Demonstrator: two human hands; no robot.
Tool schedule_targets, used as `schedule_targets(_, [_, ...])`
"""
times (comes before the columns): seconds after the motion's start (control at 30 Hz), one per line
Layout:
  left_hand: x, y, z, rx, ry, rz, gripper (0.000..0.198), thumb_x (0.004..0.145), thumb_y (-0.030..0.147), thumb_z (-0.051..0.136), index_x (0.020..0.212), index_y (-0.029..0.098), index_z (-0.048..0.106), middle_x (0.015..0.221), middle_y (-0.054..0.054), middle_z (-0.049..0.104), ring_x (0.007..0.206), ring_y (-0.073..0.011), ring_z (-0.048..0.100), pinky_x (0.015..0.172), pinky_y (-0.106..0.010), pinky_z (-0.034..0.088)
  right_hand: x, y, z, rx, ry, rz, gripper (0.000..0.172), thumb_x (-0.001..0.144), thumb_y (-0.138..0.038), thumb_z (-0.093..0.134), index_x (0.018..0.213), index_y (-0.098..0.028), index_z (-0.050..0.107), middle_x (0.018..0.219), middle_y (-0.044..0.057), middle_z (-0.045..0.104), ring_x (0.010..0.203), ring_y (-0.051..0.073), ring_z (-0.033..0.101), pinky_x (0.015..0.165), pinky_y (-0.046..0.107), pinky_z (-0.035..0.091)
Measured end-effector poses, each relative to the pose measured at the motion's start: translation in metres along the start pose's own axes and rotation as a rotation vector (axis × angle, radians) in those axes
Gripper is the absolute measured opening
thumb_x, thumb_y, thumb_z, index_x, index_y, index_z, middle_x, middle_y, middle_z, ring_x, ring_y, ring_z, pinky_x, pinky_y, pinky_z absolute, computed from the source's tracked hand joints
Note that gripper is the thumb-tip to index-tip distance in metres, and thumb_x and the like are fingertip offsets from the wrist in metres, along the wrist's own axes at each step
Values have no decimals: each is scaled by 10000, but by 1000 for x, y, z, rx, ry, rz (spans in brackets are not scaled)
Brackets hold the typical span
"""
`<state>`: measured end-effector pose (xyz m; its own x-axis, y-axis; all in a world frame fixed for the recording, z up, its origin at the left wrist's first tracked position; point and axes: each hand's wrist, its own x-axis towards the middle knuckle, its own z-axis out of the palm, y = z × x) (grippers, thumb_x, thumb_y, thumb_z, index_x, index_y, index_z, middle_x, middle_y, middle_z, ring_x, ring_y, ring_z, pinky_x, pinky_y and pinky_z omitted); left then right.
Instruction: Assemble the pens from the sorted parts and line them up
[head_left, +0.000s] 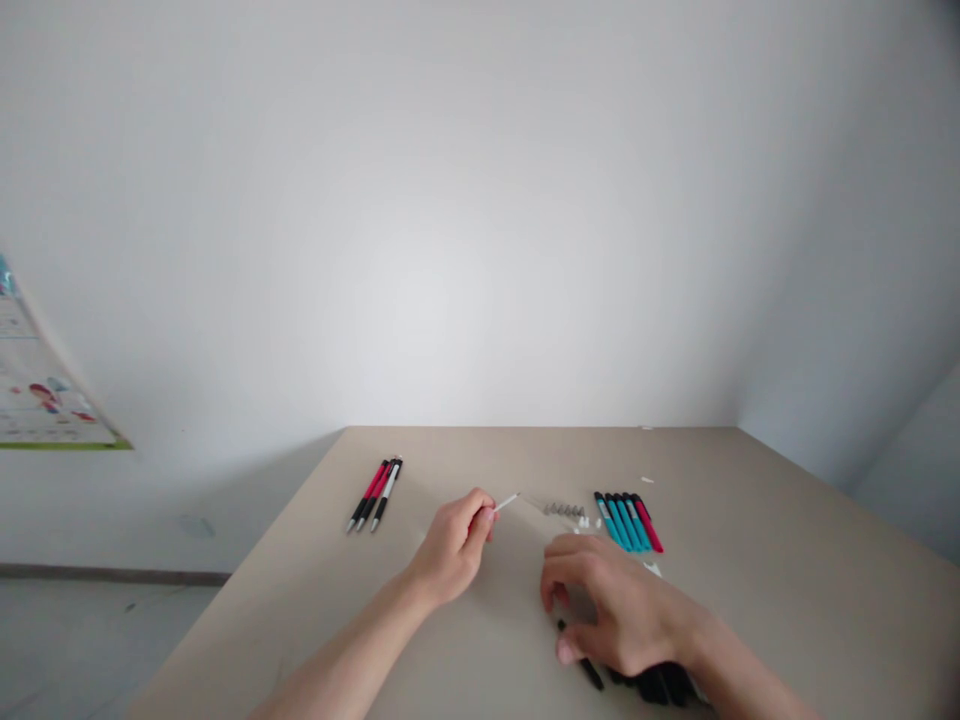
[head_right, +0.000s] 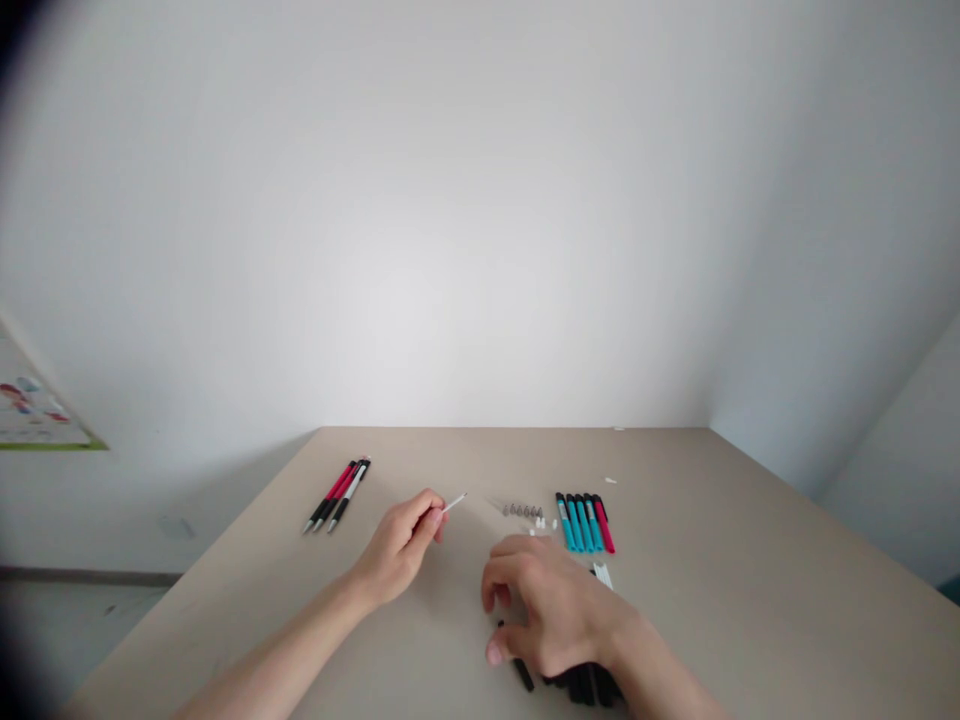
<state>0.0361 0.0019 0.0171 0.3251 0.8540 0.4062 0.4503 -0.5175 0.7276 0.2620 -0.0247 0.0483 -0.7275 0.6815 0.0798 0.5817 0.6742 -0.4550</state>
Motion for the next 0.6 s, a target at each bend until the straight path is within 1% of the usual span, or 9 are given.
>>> schedule_targets(0.07, [-1, 0, 0, -5, -1, -3, 283, 961, 314, 349, 748, 182, 479, 645, 21, 525, 600, -115, 478, 608, -221, 341, -4, 5, -10, -10, 51, 27, 125, 674, -194, 706, 774, -208, 632, 802, -5, 634, 787, 169, 566, 713, 254, 373])
schedule_targets(0.13, [-1, 0, 1, -14, -7, -3, 288, 960, 315, 349, 740, 181, 479, 648, 19, 525, 598, -115, 471, 605, -221, 339, -5, 14, -18, -39, 133, 117, 41, 737, -178, 611, 760, -208, 628, 758, -1, 636, 731, 160, 573, 677, 252, 380])
schedule_targets(0.2, [-1, 1, 0, -18, -18, 0, 294, 960, 320, 345, 739, 180, 481, 650, 18, 518, 596, -114, 462, 603, -220, 336, -5, 29, -24, -92, 281, 297, 124, 811, -257, 535, 748, -216, 633, 705, 4, 643, 675, 165, 582, 627, 256, 380])
schedule_targets(0.3, [0, 3, 0, -14, -46, -6, 257, 962, 332, 349, 835, 181, 513, 649, 31, 495, 581, -110, 437, 587, -219, 323, -9, 59, -29, -194, 556, 673, 172, 822, -323, 509, 780, -234, 650, 732, 16, 681, 670, 190, 607, 589, 269, 378])
schedule_targets(0.33, [0, 4, 0, -8, -59, -6, 241, 960, 339, 358, 871, 183, 519, 647, 36, 485, 575, -109, 425, 576, -218, 315, -11, 70, -30, -220, 608, 790, 177, 818, -332, 508, 799, -239, 658, 758, 21, 693, 678, 202, 615, 574, 274, 374])
schedule_targets(0.4, [0, 4, 0, 2, -86, 5, 230, 956, 347, 371, 888, 185, 519, 651, 38, 475, 576, -109, 411, 564, -219, 303, -17, 89, -33, -278, 650, 929, 198, 816, -324, 494, 836, -236, 670, 824, 39, 706, 722, 230, 629, 568, 286, 376])
schedule_targets(0.5, [0, 5, 0, 8, -102, 38, 257, 960, 341, 351, 813, 185, 493, 655, 31, 471, 587, -111, 409, 566, -222, 299, -23, 106, -35, -323, 691, 958, 238, 818, -280, 476, 896, -196, 685, 906, 75, 706, 800, 240, 637, 623, 293, 404])
schedule_targets(0.53, [0, 5, 0, 7, -102, 44, 265, 962, 336, 342, 796, 185, 483, 653, 30, 469, 587, -111, 409, 568, -223, 299, -23, 108, -35, -301, 682, 940, 234, 812, -276, 486, 884, -188, 691, 894, 76, 708, 796, 232, 638, 633, 287, 410])
schedule_targets(0.6, [0, 6, -1, 3, -99, 49, 273, 964, 328, 332, 775, 186, 469, 647, 30, 466, 583, -112, 410, 572, -225, 303, -19, 103, -35, -213, 596, 861, 202, 789, -287, 523, 812, -192, 700, 802, 53, 708, 731, 203, 636, 616, 268, 409])
